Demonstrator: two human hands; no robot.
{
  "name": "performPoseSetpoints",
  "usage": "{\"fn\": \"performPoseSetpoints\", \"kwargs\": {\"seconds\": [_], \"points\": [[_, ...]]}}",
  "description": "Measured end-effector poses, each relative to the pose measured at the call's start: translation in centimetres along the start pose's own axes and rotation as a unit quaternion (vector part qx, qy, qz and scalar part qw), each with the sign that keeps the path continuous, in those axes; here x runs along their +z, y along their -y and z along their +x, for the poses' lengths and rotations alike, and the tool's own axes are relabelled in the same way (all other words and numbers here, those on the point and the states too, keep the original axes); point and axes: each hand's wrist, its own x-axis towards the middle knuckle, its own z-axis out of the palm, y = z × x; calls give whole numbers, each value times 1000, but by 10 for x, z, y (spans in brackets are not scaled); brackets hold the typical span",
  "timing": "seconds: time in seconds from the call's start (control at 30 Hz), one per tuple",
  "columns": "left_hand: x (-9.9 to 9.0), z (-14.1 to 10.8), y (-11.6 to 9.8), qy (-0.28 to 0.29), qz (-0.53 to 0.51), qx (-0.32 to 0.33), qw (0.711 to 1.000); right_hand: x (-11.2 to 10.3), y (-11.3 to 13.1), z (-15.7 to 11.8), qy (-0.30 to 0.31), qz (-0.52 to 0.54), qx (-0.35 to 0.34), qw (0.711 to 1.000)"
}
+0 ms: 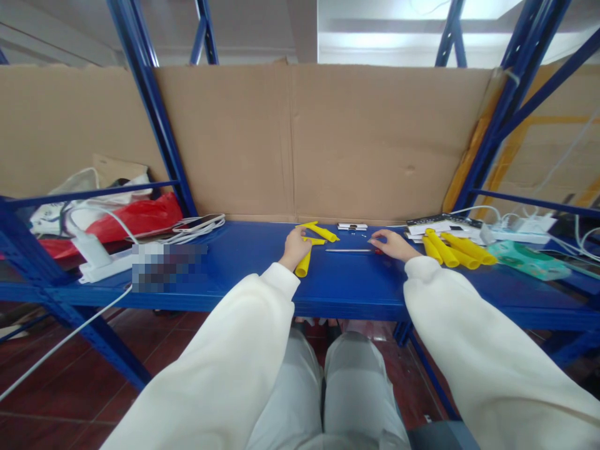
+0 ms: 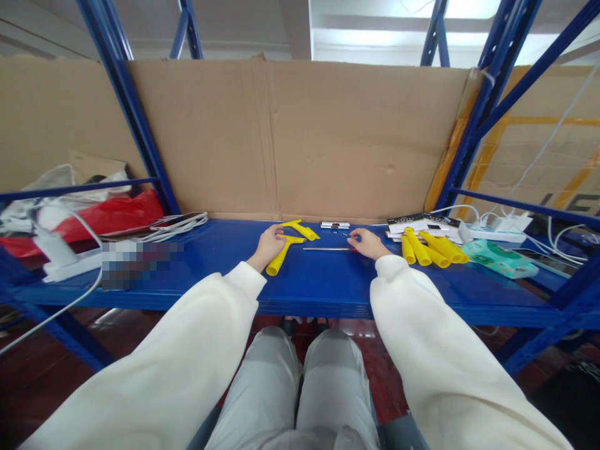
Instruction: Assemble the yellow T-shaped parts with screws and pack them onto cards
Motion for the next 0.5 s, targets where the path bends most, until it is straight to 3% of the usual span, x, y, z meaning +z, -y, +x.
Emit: {"fn": "performPoseSetpoints", "kwargs": {"seconds": [0.27,0.5], "points": [[1,-1,-3,-1,-11,23,1000,18,6,52,77,-37,67,994],[-1,-5,-9,18,5,36,999,33,17,78,133,-111,132,976]]}}
